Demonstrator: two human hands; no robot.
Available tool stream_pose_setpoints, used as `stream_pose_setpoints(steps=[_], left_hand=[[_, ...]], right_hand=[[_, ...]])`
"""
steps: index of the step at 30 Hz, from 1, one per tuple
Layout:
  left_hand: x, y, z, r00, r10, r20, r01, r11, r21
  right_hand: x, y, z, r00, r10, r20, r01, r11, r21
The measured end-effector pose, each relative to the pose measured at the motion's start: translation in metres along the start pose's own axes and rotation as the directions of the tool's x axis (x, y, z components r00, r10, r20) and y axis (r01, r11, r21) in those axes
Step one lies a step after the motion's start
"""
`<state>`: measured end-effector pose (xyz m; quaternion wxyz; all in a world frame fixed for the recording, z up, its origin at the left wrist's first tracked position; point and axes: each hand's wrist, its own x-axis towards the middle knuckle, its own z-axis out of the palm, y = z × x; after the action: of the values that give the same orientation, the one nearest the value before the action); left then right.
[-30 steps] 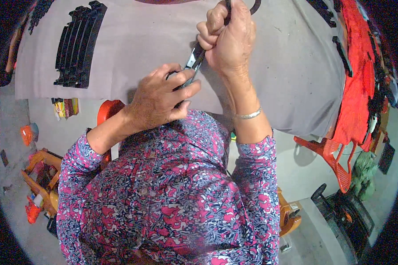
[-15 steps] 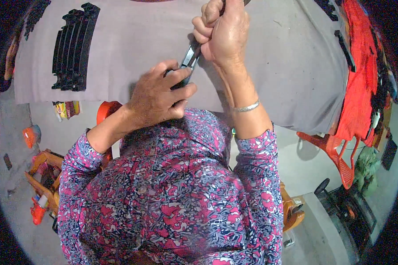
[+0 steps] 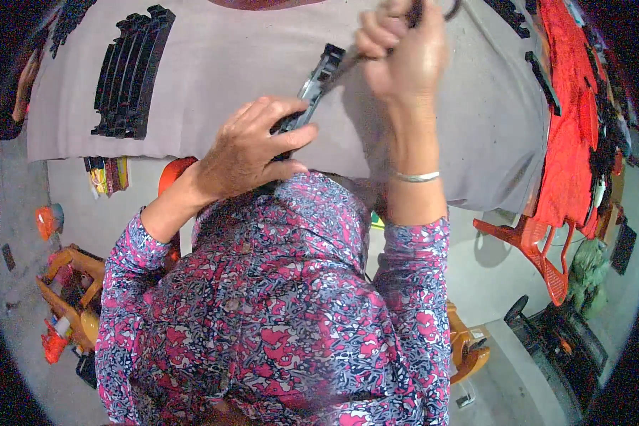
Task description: The person assembles small plastic components by inserting metal rings into them using a metal hook tool.
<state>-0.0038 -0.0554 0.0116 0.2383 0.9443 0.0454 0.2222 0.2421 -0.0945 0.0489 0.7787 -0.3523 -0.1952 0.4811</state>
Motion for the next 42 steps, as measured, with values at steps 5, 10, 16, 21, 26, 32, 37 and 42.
stream_pose_setpoints(steps=[5,10,16,21,26,32,37,42], left_hand=[[-0.003,0.002,-0.013,0.998,-0.065,-0.022,0.063,0.993,-0.100],[-0.018,0.021,-0.015,0.958,-0.284,-0.028,0.279,0.953,-0.121],[-0.019,0.024,-0.004,0.959,-0.280,-0.038,0.277,0.959,-0.064],[-0.029,0.021,0.004,0.957,-0.268,-0.106,0.262,0.962,-0.075],[-0.033,0.012,0.026,0.943,-0.254,-0.217,0.256,0.966,-0.018],[-0.036,0.012,0.035,0.939,-0.257,-0.226,0.255,0.966,-0.039],[-0.036,0.014,0.034,0.936,-0.273,-0.222,0.276,0.961,-0.018],[-0.036,0.011,0.037,0.935,-0.243,-0.259,0.254,0.967,0.010]], right_hand=[[0.000,-0.009,-0.054,0.944,0.057,-0.326,-0.047,0.998,0.036],[-0.003,-0.015,-0.073,0.925,0.095,-0.368,-0.209,0.935,-0.285],[-0.006,-0.031,-0.096,0.916,-0.208,-0.343,-0.328,0.105,-0.939],[-0.043,-0.011,-0.009,0.880,-0.462,0.108,-0.018,-0.261,-0.965],[-0.079,0.041,0.041,0.963,0.062,0.263,0.269,-0.299,-0.916],[-0.079,0.056,0.047,0.947,0.154,0.284,0.322,-0.482,-0.814],[-0.074,0.059,0.049,0.899,0.184,0.398,0.438,-0.435,-0.787],[-0.067,0.059,0.052,0.909,0.224,0.351,0.410,-0.341,-0.846]])
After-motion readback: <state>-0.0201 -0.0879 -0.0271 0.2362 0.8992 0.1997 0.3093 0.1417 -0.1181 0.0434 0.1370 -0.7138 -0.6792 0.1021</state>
